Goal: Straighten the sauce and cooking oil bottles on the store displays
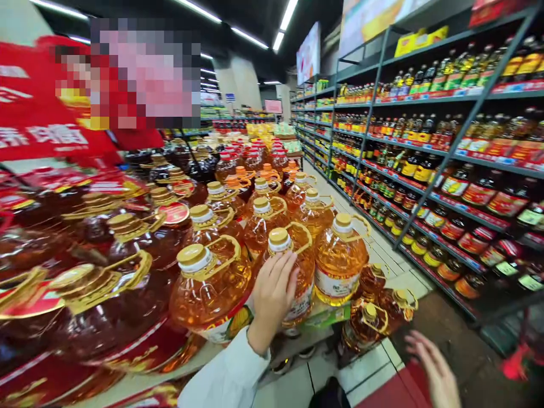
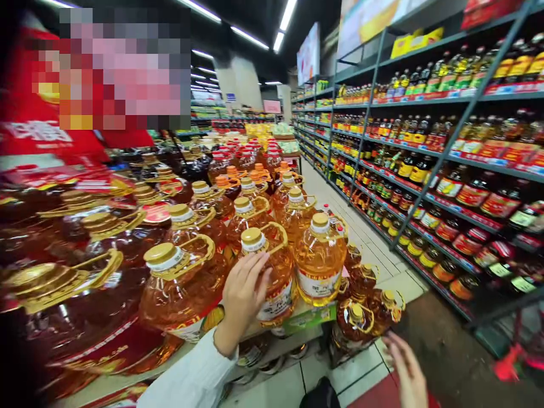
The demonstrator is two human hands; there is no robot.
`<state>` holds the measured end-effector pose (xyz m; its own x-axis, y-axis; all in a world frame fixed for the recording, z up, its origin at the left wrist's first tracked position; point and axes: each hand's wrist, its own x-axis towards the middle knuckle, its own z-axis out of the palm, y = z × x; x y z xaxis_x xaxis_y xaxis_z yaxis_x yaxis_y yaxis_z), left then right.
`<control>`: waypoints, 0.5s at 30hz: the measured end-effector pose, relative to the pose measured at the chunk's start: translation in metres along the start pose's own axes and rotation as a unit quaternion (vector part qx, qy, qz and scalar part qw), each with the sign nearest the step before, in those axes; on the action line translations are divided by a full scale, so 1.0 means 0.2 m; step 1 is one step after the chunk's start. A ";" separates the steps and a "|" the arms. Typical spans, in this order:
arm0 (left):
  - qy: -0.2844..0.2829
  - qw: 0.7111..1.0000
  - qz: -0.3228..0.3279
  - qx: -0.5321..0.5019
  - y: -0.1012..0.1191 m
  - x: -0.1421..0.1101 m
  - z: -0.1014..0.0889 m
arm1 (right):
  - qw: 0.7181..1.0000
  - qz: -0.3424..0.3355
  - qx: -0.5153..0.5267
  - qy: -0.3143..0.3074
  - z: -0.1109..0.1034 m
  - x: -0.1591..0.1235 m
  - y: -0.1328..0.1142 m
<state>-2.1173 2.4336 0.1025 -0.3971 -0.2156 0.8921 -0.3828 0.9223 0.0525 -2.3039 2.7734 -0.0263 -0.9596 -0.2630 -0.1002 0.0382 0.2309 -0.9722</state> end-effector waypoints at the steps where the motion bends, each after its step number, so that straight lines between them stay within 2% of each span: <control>1: 0.009 1.000 -0.010 -0.010 0.00 0.02 0.00 | 0.997 0.069 0.001 -0.018 0.01 -0.10 0.17; 2: 0.013 1.000 -0.022 -0.018 0.00 0.03 0.00 | 0.993 0.107 0.006 -0.052 0.02 -0.20 0.32; 4: 0.009 0.999 -0.042 -0.022 0.02 0.07 0.00 | 0.981 0.160 0.014 -0.109 0.02 -0.39 0.52; 6: 0.007 0.998 -0.053 -0.018 0.05 0.08 0.01 | 0.975 0.175 0.017 -0.134 0.00 -0.52 0.62; 8: 0.015 0.998 -0.064 -0.020 0.07 0.08 0.02 | 0.976 0.173 0.019 -0.128 -0.07 -0.58 0.66; 11: 0.047 0.996 -0.075 -0.022 0.08 0.05 0.05 | 0.983 0.163 0.026 -0.084 -0.19 -0.56 0.68; 15: 0.069 0.994 -0.084 0.022 0.05 0.03 0.09 | 0.987 0.153 0.025 -0.037 -0.39 -0.40 0.73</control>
<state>-2.1389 2.4365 0.0998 -0.2081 -0.3166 0.9254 -0.4705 0.8619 0.1890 -2.2435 2.9019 -0.1443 -0.8786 -0.2558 -0.4033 0.3380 0.2636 -0.9035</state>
